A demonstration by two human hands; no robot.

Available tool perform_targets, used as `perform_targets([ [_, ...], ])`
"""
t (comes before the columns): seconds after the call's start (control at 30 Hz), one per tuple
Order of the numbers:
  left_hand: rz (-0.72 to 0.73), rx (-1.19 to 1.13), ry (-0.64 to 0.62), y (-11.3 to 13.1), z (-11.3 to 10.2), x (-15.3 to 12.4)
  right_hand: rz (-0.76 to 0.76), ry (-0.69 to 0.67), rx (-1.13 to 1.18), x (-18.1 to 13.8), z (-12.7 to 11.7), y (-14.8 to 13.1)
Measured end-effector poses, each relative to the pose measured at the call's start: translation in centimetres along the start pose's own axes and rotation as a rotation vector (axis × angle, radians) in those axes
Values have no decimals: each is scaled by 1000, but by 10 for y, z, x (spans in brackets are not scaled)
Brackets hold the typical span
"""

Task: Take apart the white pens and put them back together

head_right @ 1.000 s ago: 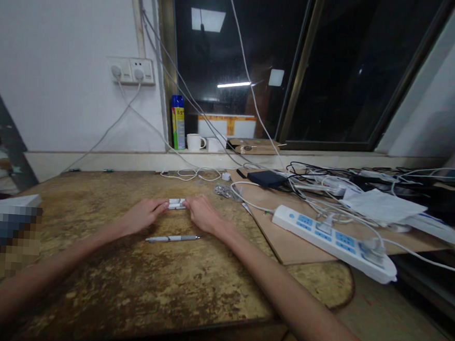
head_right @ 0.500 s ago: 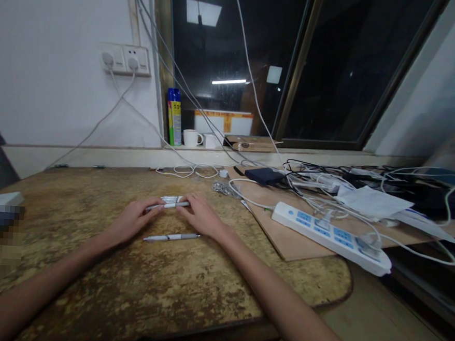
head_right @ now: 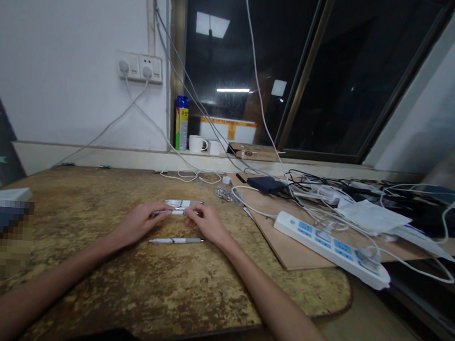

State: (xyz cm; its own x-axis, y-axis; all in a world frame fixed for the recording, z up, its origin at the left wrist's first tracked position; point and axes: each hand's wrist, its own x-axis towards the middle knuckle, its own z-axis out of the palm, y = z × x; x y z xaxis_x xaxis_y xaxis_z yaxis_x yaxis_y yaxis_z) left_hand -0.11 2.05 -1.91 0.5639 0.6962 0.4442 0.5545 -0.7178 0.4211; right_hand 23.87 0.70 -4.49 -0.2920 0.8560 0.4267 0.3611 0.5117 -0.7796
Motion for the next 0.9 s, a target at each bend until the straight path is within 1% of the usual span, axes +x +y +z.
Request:
perform_targets([
  [0.17, 0, -16, 3, 0, 0, -1, -74, 64, 81, 0, 5, 0],
  [0.23, 6, -25, -1, 1, 1, -2, -48, 62, 111, 0, 7, 0],
  [0.3, 11, -31, -2, 3, 1, -2, -5, 28, 130, 0, 7, -1],
  [0.37, 13, -35, 3, 4, 1, -3, 7, 3, 112, 0, 6, -2],
  [0.47, 6, -47, 3, 5, 1, -3, -35, 48, 72, -1, 4, -3],
  [0.57, -5, -59, 6, 4, 2, -3, -74, 74, 95, -1, 2, -2],
  [0.7, 8, -54, 14, 2, 4, -3, -5, 27, 114, -1, 1, 0],
  [0.77, 12, -47, 14, 2, 3, -3, 3, 14, 108, 0, 0, 1],
  [0.9, -15, -26, 7, 6, 1, -3, -42, 78, 103, 1, -1, 2],
])
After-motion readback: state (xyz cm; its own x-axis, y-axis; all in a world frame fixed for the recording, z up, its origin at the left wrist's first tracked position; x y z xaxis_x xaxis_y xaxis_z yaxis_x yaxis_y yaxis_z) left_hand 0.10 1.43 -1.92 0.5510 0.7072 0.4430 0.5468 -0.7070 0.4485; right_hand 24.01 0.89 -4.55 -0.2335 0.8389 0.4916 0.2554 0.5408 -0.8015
